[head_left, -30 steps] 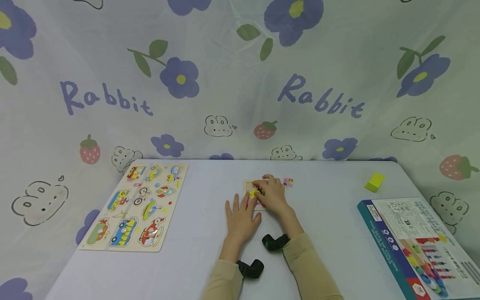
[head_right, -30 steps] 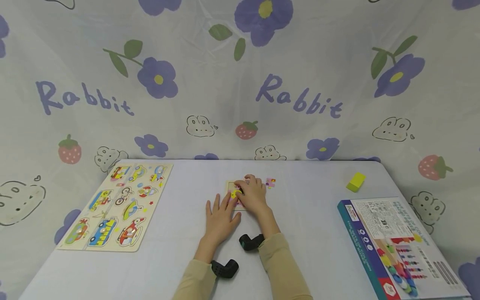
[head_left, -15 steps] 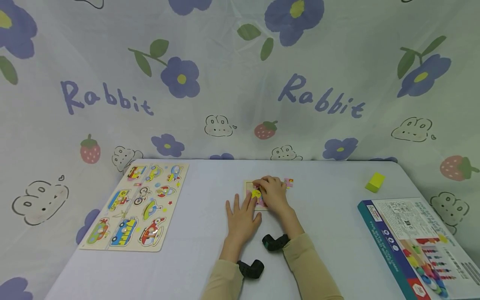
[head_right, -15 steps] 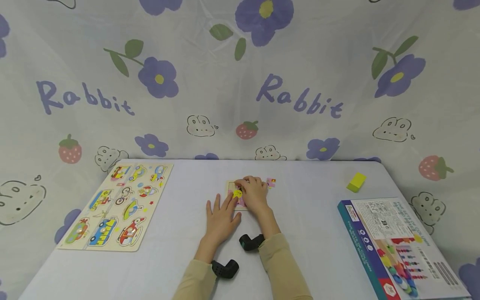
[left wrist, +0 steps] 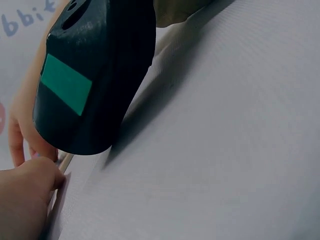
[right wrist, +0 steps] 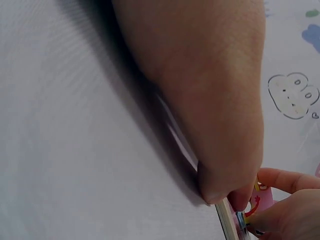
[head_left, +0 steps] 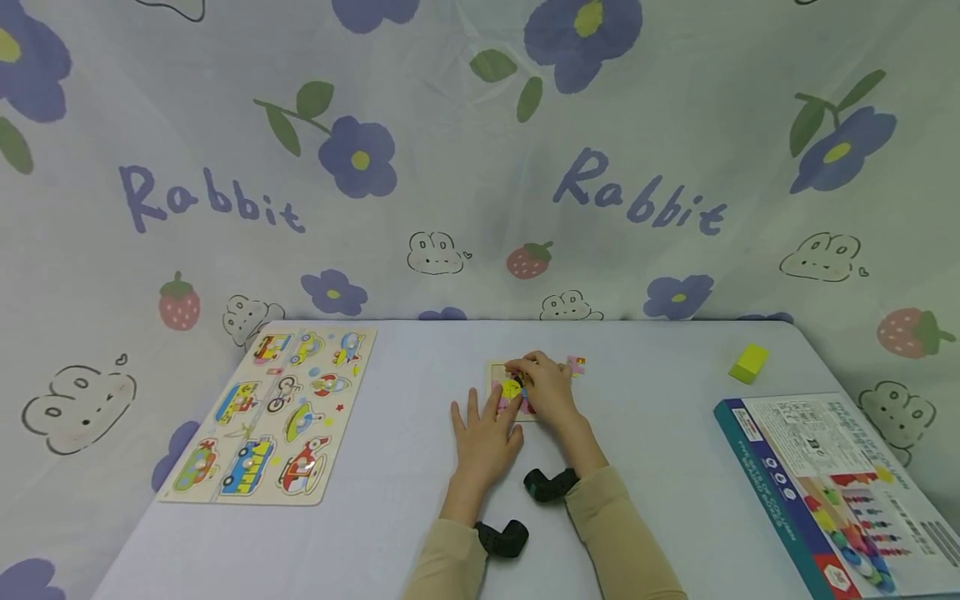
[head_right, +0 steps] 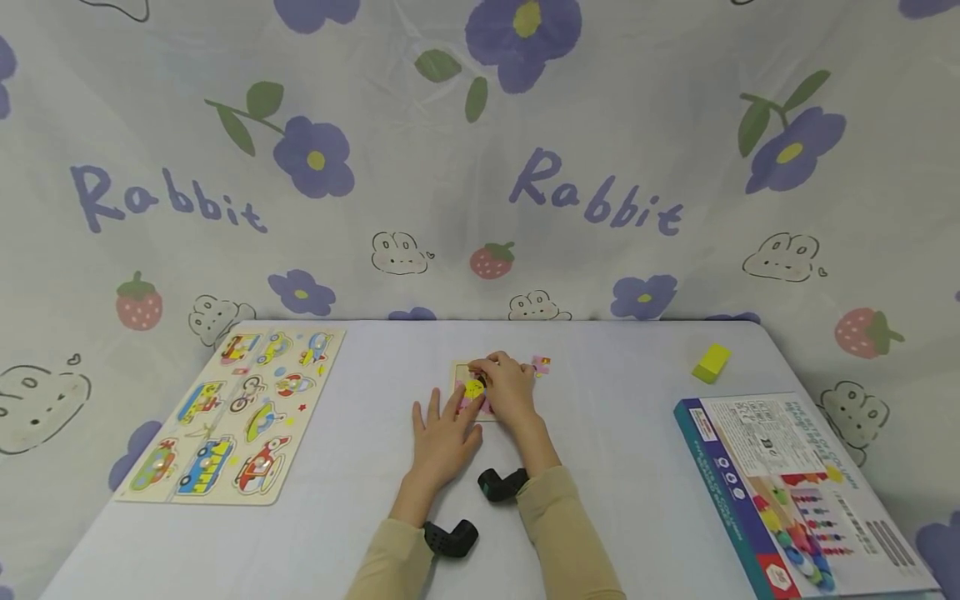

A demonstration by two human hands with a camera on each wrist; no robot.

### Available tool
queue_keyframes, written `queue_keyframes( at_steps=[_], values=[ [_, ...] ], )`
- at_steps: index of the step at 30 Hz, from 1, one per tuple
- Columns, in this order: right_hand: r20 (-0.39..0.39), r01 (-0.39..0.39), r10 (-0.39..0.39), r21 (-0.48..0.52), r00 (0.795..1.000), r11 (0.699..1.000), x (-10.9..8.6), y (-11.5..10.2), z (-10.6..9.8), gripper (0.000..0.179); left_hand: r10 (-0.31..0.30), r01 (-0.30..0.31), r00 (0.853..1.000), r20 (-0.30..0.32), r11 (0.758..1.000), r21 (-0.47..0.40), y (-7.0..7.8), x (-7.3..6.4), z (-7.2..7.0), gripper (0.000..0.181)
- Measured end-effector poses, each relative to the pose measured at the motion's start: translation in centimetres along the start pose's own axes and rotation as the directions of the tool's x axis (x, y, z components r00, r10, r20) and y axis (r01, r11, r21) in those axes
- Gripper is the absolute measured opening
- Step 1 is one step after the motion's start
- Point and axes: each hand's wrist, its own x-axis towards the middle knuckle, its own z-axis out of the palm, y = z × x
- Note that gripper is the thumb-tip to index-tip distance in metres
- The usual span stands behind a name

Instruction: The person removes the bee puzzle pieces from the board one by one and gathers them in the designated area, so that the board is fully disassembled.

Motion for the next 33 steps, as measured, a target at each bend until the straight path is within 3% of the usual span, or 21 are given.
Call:
queue_keyframes(
  at_steps=[8, 15, 29, 33],
  values=[
    [-0.016, -0.016, 0.016, 0.001, 1.000, 1.000, 0.09, 0.05, 0.03, 0.023, -0.003, 0.003, 1.000, 0.005, 1.000, -0.017, 0.06, 0.00, -0.08, 0.046],
    [-0.083, 0.068, -0.072, -0.044, 0.994, 0.997, -0.01, 0.00, -0.08, 0.024, -0.001, 0.001, 1.000, 0.003, 1.000, -0.022, 0.06, 0.01, -0.12, 0.046],
    [-0.130, 0.137, -0.151, -0.114, 0.980, 0.984, -0.17, 0.13, 0.01, 0.035, -0.002, 0.002, 1.000, -0.007, 1.000, -0.015, -0.04, 0.08, 0.12, 0.046],
    [-0.148, 0.132, -0.143, -0.081, 0.979, 0.988, -0.14, 0.25, 0.12, 0.033, -0.005, 0.005, 1.000, -0.001, 1.000, -0.011, -0.06, 0.12, 0.21, 0.046]
  ],
)
